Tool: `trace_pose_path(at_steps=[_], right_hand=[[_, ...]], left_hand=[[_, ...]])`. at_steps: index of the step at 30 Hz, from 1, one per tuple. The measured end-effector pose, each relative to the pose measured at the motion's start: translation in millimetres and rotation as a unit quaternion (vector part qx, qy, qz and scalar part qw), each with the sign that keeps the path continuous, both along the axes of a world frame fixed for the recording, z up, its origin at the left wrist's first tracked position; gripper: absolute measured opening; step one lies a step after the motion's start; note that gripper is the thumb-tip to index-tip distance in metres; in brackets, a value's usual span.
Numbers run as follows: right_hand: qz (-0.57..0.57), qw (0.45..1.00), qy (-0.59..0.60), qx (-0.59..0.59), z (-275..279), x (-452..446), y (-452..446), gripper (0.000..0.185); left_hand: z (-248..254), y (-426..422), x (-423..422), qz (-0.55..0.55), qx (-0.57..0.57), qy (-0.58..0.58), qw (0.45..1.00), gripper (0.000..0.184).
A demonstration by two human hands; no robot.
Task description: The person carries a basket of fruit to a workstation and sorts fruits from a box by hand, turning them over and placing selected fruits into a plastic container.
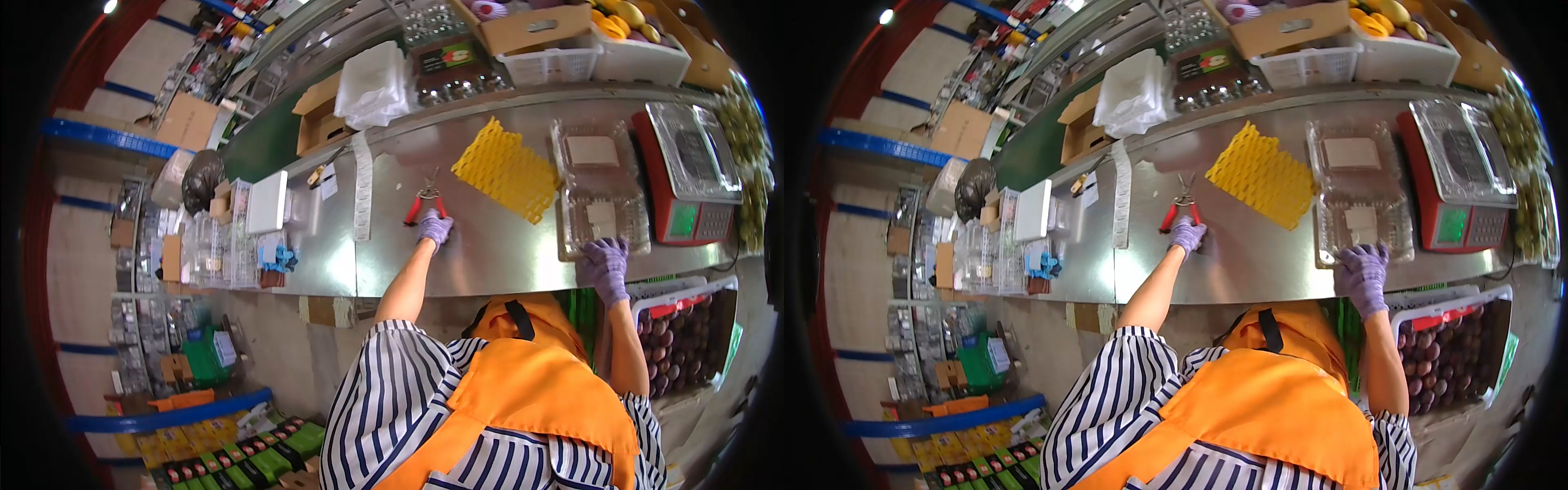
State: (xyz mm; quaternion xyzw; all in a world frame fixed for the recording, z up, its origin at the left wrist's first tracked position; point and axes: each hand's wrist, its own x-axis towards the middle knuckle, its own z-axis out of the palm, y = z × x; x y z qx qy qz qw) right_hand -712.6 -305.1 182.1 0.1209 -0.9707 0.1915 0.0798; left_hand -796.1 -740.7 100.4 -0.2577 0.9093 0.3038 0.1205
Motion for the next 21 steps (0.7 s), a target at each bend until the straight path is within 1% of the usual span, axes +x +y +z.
trace_pose_path(at_steps=[1,3,4,5,6,7,8,9,10,11,12,13,14,15,16,17,18,19,20,21], right_hand=[[0.012,1.000,-0.004,-0.001,0.4,0.1,4.5,0.013],[0.039,0.999,-0.022,0.006,6.2,-0.6,10.5,0.014],[0.035,0.997,-0.032,-0.060,15.5,1.6,9.9,0.020],[0.034,0.993,-0.037,-0.107,35.2,1.0,5.6,0.029],[0.029,0.985,-0.064,-0.155,52.6,-0.9,0.3,0.032],[0.022,0.975,-0.095,-0.200,64.3,-1.3,-7.1,0.035],[0.027,0.950,-0.139,-0.278,66.0,-3.1,-16.9,0.036],[0.031,0.917,-0.184,-0.353,65.7,-3.6,-26.6,0.037],[0.034,0.876,-0.229,-0.424,68.2,-5.0,-38.3,0.038],[0.069,0.824,-0.270,-0.494,77.4,-6.9,-58.7,0.047],[0.070,0.801,-0.279,-0.525,85.7,-9.2,-83.9,0.049],[0.071,0.777,-0.287,-0.556,89.2,-12.0,-107.5,0.052],[0.063,0.767,-0.290,-0.569,86.7,-14.7,-125.4,0.053],[0.055,0.756,-0.292,-0.583,77.3,-18.9,-141.1,0.054],[0.026,0.749,-0.332,-0.572,45.5,-24.4,-136.3,0.049],[0.008,0.711,-0.323,-0.624,48.3,-28.4,-144.8,0.045],[0.002,0.709,-0.324,-0.626,54.9,-30.0,-147.8,0.044],[-0.005,0.708,-0.324,-0.627,61.7,-30.8,-149.9,0.042],[-0.014,0.735,-0.288,-0.614,57.7,-31.6,-152.7,0.039],[-0.027,0.742,-0.283,-0.608,52.5,-31.4,-150.4,0.039]], left_hand=[[10.2,8.9,5.0,0.035,0.124,-0.014,0.992,0.025],[27.1,25.4,18.4,0.088,0.250,0.063,0.962,0.015],[28.9,30.1,24.4,0.105,0.300,0.091,0.944,0.015],[44.2,38.2,32.9,0.102,0.330,0.122,0.930,0.017],[60.8,47.7,41.0,0.094,0.349,0.139,0.922,0.016],[71.3,56.0,48.6,0.064,0.353,0.176,0.917,0.017],[69.8,59.0,54.4,0.004,0.331,0.206,0.921,0.017],[60.1,65.8,57.9,-0.063,0.277,0.281,0.917,0.017],[83.7,77.4,64.0,-0.086,0.299,0.260,0.914,0.017],[113.3,89.1,68.5,-0.131,0.282,0.287,0.906,0.016],[119.1,97.8,71.8,-0.167,0.288,0.249,0.909,0.017],[112.7,105.3,73.7,-0.223,0.284,0.217,0.907,0.017],[131.7,110.3,79.1,-0.273,0.326,0.219,0.878,0.019],[110.4,122.6,83.7,-0.302,0.319,0.310,0.843,0.023],[109.8,128.3,85.3,-0.346,0.327,0.297,0.828,0.024],[120.1,127.9,82.5,-0.390,0.335,0.282,0.810,0.025],[129.5,121.0,78.4,-0.411,0.330,0.238,0.816,0.025],[149.9,107.5,72.4,-0.433,0.324,0.193,0.818,0.025],[162.6,91.6,64.5,-0.456,0.318,0.147,0.818,0.025],[167.9,75.1,50.0,-0.443,0.283,0.116,0.843,0.023]])
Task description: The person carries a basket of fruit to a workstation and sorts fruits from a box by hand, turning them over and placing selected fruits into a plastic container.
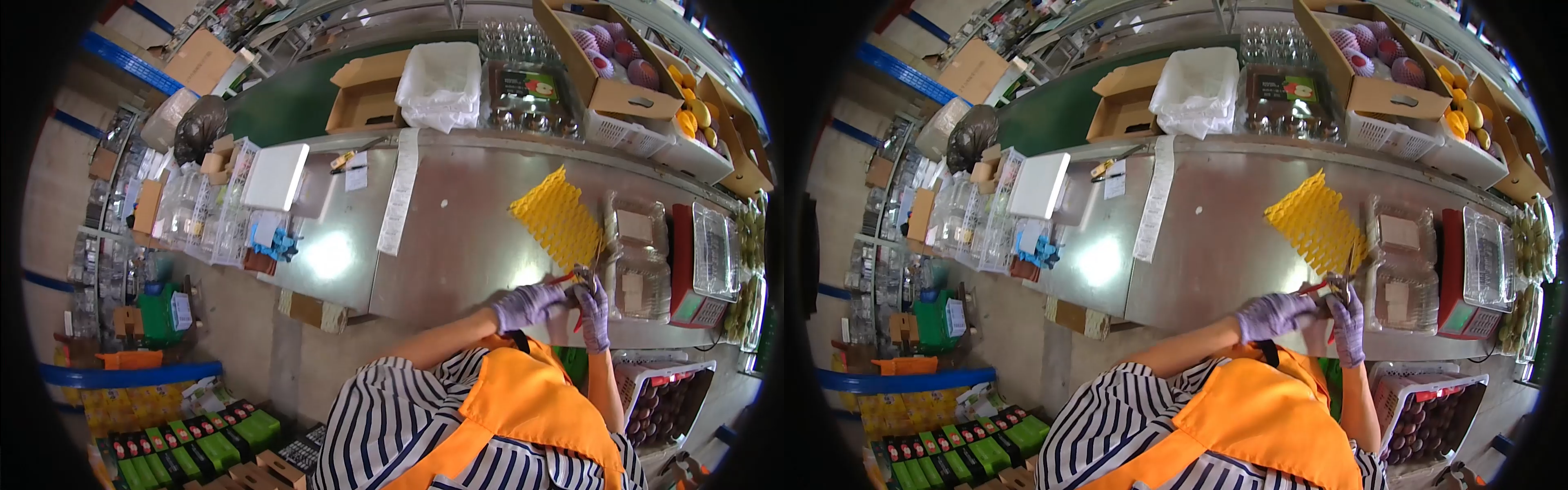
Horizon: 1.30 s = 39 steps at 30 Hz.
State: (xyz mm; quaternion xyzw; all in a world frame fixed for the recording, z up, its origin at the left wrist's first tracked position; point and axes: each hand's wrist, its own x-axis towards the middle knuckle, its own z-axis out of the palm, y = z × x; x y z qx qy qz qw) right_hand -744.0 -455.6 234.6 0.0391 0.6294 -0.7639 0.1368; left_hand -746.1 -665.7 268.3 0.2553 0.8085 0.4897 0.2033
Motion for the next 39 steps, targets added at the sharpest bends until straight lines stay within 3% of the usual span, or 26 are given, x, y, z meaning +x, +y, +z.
trace_pose_path(at_steps=[1,3,6,8,10,11,12,14,16,19,24,25,29,33,36,39], right_hand=[[-0.012,1.000,-0.002,0.012,-6.1,2.1,5.8,0.039],[-0.050,0.998,-0.009,0.030,-10.2,6.3,7.6,0.038],[-0.093,0.994,-0.047,0.022,-12.3,13.7,9.5,0.038],[-0.118,0.991,-0.063,0.022,-14.0,17.7,9.4,0.038],[-0.133,0.988,-0.071,0.029,-15.5,21.8,7.2,0.039],[-0.143,0.987,-0.072,0.030,-13.5,23.4,3.2,0.038],[-0.145,0.986,-0.080,0.031,-7.0,23.4,-1.4,0.038],[-0.143,0.984,-0.100,0.033,5.0,25.2,-7.3,0.038],[-0.155,0.981,-0.106,0.051,1.8,27.3,-7.2,0.037],[-0.166,0.977,-0.122,0.055,-5.1,32.0,-6.8,0.036],[-0.149,0.978,-0.134,0.054,-23.0,28.0,-4.7,0.042],[-0.150,0.979,-0.129,0.047,-23.3,27.0,-6.8,0.042],[-0.132,0.982,-0.130,0.040,-19.6,22.6,-11.3,0.042],[-0.124,0.981,-0.143,0.044,-21.9,25.0,-9.3,0.042],[-0.133,0.980,-0.144,0.035,-20.1,27.2,-12.2,0.042],[-0.132,0.980,-0.141,0.039,-25.1,22.5,-17.9,0.042]], left_hand=[[-2.7,-16.2,-17.5,0.048,-0.001,-0.004,0.999,0.026],[-30.5,-62.5,-66.6,0.169,0.039,0.237,0.956,0.030],[-3.1,-138.0,-161.6,0.279,-0.114,0.337,0.892,0.029],[-10.3,-185.5,-231.1,0.299,-0.188,0.469,0.809,0.049],[-29.5,-223.9,-293.3,0.304,-0.392,0.452,0.741,0.060],[-40.4,-238.4,-317.2,0.297,-0.439,0.432,0.730,0.065],[-53.5,-254.9,-335.6,0.287,-0.470,0.453,0.701,0.051],[-8.1,-256.7,-353.2,0.236,-0.504,0.150,0.817,0.032],[-35.2,-283.8,-374.2,0.247,-0.395,0.347,0.814,0.020],[14.2,-274.8,-358.3,0.240,-0.416,0.361,0.800,0.021],[2.9,-292.5,-366.5,0.221,-0.409,0.422,0.778,0.021],[-3.5,-289.8,-366.0,0.227,-0.408,0.390,0.794,0.021],[-13.5,-277.0,-363.4,0.085,-0.490,0.337,0.799,0.021],[-9.7,-278.0,-359.7,0.171,-0.389,0.198,0.883,0.026],[-30.8,-291.6,-364.8,0.153,-0.352,0.201,0.901,0.029],[-25.4,-280.2,-371.0,0.102,-0.420,0.147,0.890,0.043]])
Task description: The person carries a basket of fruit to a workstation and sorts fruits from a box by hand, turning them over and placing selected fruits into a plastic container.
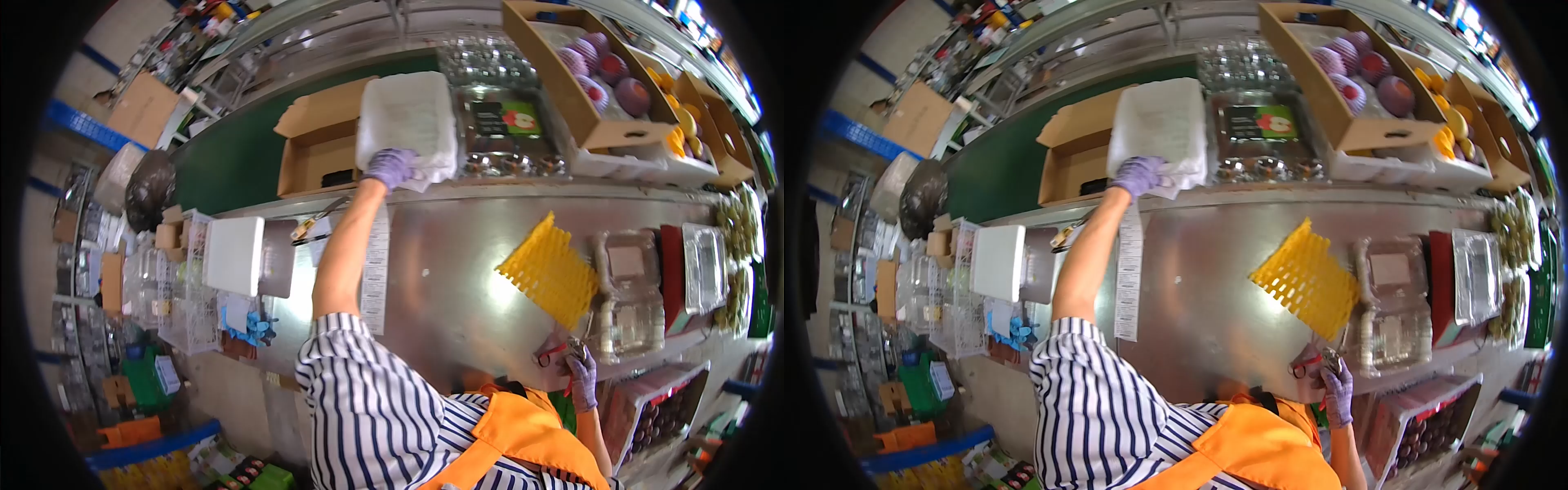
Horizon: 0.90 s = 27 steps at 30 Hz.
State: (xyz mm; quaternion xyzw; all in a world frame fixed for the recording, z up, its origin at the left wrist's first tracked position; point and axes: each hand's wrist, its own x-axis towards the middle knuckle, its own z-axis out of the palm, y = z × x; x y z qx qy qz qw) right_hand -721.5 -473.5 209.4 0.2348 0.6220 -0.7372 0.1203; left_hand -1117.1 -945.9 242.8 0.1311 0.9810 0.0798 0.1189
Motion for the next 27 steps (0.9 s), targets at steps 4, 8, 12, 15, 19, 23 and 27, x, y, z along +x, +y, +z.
trace_pose_path(at_steps=[4,8,12,15,19,23,27], right_hand=[[0.028,1.000,-0.002,0.002,-6.0,-7.3,-4.2,0.041],[0.062,0.998,-0.006,-0.026,-4.0,-12.9,-9.3,0.041],[0.070,0.997,-0.013,-0.024,6.5,-16.8,-11.7,0.041],[0.054,0.999,-0.004,0.002,-5.1,-10.8,-3.6,0.041],[0.037,0.999,-0.024,0.010,-5.8,-11.1,-4.5,0.042],[0.043,0.999,-0.031,0.008,-9.6,-11.5,-6.8,0.043],[0.046,0.998,-0.051,0.006,2.9,-12.9,-12.3,0.044]], left_hand=[[4.8,8.5,-8.6,0.030,-0.045,-0.038,0.998,0.051],[-5.5,3.2,8.9,0.026,0.005,0.153,0.988,0.062],[-10.7,-20.9,23.5,0.102,0.236,0.446,0.857,0.055],[-25.7,-68.7,18.6,0.336,0.202,0.520,0.759,0.029],[-37.5,-84.0,33.3,0.398,-0.056,0.122,0.907,0.029],[-59.0,-96.6,31.8,0.371,-0.058,0.184,0.908,0.027],[-60.3,-113.6,34.3,0.305,0.022,0.424,0.852,0.021]])
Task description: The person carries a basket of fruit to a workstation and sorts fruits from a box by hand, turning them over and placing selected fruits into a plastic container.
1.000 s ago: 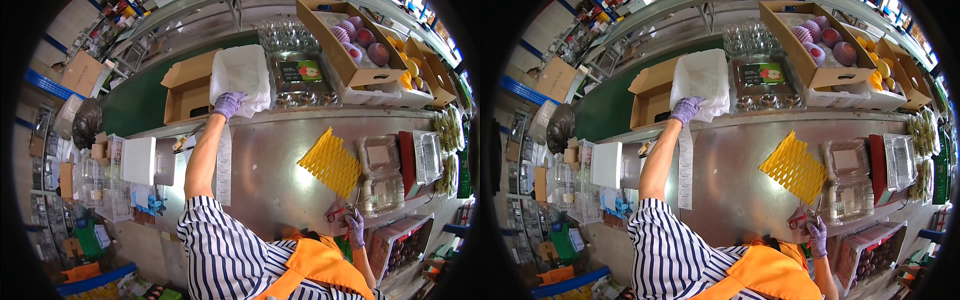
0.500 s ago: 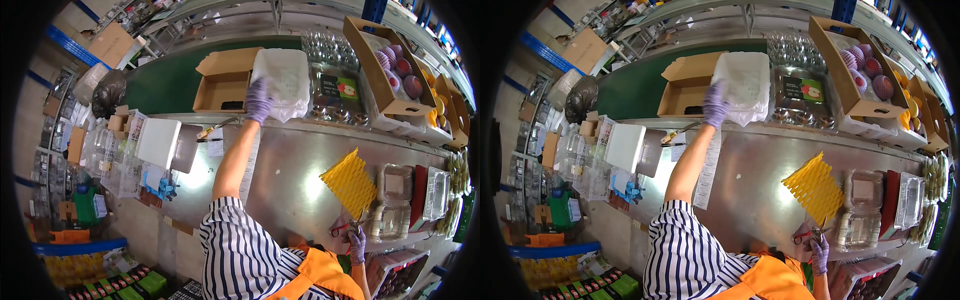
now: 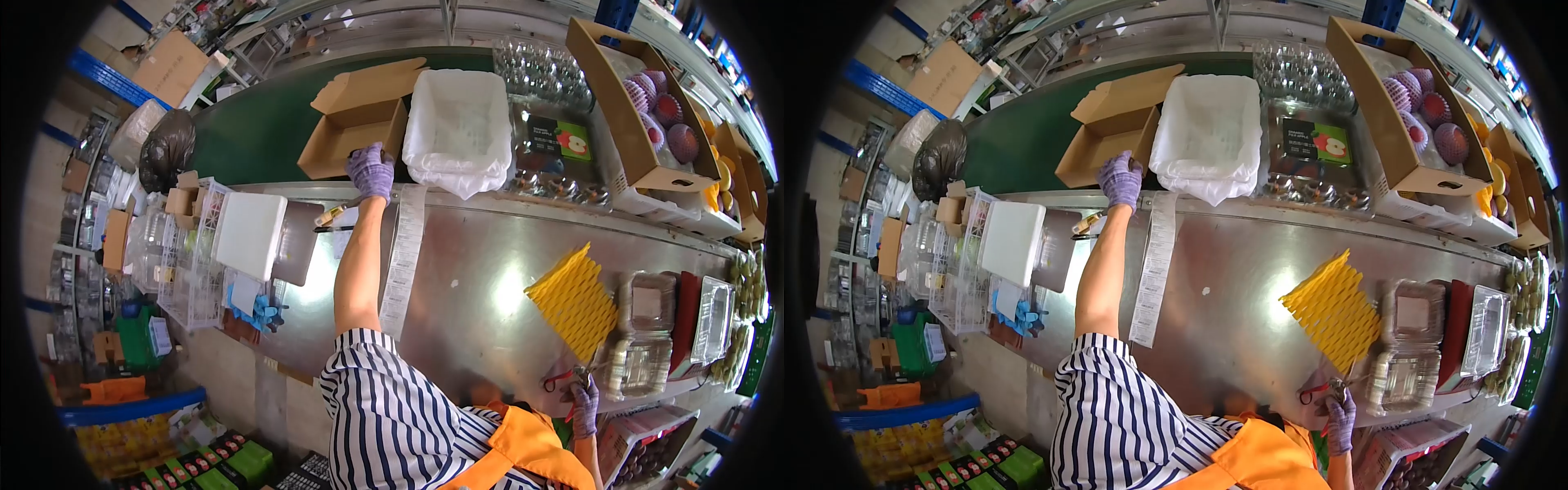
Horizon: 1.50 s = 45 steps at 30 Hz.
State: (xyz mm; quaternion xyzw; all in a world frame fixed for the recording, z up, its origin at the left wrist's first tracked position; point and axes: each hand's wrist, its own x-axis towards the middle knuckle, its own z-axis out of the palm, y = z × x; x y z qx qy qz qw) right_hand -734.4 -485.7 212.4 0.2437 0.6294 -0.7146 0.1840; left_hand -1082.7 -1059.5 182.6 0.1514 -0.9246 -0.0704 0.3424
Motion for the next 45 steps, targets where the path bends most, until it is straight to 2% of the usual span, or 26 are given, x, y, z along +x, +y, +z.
trace_pose_path(at_steps=[2,3,6,9,11,14,15,16,18,20,21,22,27,29,32,34,35,36,37,38,40,41,42,45], right_hand=[[0.002,1.000,0.002,-0.003,-4.4,-1.7,1.0,0.045],[0.007,1.000,0.004,-0.005,-5.2,-2.6,0.9,0.045],[0.017,1.000,0.009,-0.004,-7.6,-3.4,0.1,0.045],[0.013,1.000,0.026,0.008,-14.2,-2.9,3.9,0.044],[0.009,0.999,0.032,0.004,-8.7,-1.9,2.8,0.043],[0.004,0.999,0.030,0.013,-6.4,0.5,5.2,0.043],[0.000,1.000,0.020,0.013,-5.5,1.5,5.1,0.044],[0.004,1.000,0.021,0.010,-7.3,2.4,4.9,0.043],[0.012,1.000,0.025,0.004,-11.6,3.9,4.6,0.043],[0.015,1.000,0.023,0.003,-6.3,3.7,0.1,0.043],[0.017,1.000,0.025,0.004,-3.5,3.4,-1.5,0.043],[0.020,0.999,0.027,0.004,-2.1,3.4,-2.4,0.042],[0.019,0.999,0.034,-0.012,-4.9,5.2,-1.0,0.043],[0.031,0.999,0.028,-0.011,0.0,2.7,-3.6,0.044],[0.023,0.999,0.027,-0.025,-5.7,8.1,0.4,0.043],[0.013,0.998,0.035,-0.042,-11.6,9.6,1.6,0.043],[0.020,0.999,0.025,-0.040,-8.5,8.2,1.3,0.042],[0.023,0.999,0.025,-0.041,-8.1,8.9,2.2,0.043],[0.026,0.998,0.025,-0.042,-9.4,9.0,2.8,0.043],[0.030,0.998,0.027,-0.043,-10.1,8.5,2.7,0.043],[0.019,0.998,0.028,-0.046,-8.6,9.0,0.4,0.041],[0.022,0.998,0.026,-0.046,-7.7,9.2,0.8,0.041],[0.025,0.998,0.023,-0.045,-6.9,8.3,1.1,0.040],[0.019,0.998,0.025,-0.046,-4.5,7.1,-2.0,0.039]], left_hand=[[6.3,-3.5,-0.2,-0.039,0.014,0.012,0.999,0.019],[7.3,-4.2,1.3,-0.085,0.044,-0.095,0.991,0.017],[-3.7,-2.4,12.6,-0.090,0.093,-0.264,0.956,0.016],[-23.5,-8.0,13.5,-0.076,0.093,-0.095,0.988,0.022],[-14.8,2.0,18.3,-0.052,0.097,0.001,0.994,0.021],[-11.1,20.3,40.5,0.032,0.254,-0.050,0.965,0.020],[-9.4,32.7,51.1,0.080,0.312,-0.124,0.939,0.029],[-78.8,3.3,44.3,0.046,0.321,-0.143,0.935,0.034],[-100.2,12.6,55.1,-0.030,0.529,-0.156,0.834,0.034],[-92.2,31.6,73.5,-0.116,0.666,-0.086,0.732,0.030],[-85.9,41.3,80.5,-0.157,0.653,-0.078,0.736,0.029],[-86.4,50.8,88.4,-0.182,0.678,-0.035,0.711,0.028],[-28.0,90.8,134.2,-0.182,0.695,-0.031,0.694,0.030],[-24.6,95.9,148.3,-0.208,0.703,-0.010,0.681,0.029],[-16.2,98.3,164.7,-0.212,0.693,-0.002,0.689,0.029],[-33.4,82.5,159.8,-0.207,0.701,0.001,0.682,0.026],[-30.8,80.9,154.9,-0.180,0.671,0.010,0.719,0.028],[-27.1,76.8,150.3,-0.151,0.638,-0.038,0.755,0.036],[-21.4,76.9,144.5,-0.123,0.475,-0.019,0.871,0.040],[-17.2,80.8,137.0,-0.089,0.292,0.006,0.952,0.045],[-12.1,92.9,119.9,-0.129,0.239,0.022,0.962,0.046],[8.2,107.5,113.6,-0.147,0.212,0.030,0.966,0.047],[30.4,127.7,106.6,-0.182,0.208,0.039,0.960,0.044],[51.2,163.7,68.7,-0.245,0.241,0.007,0.939,0.040]])
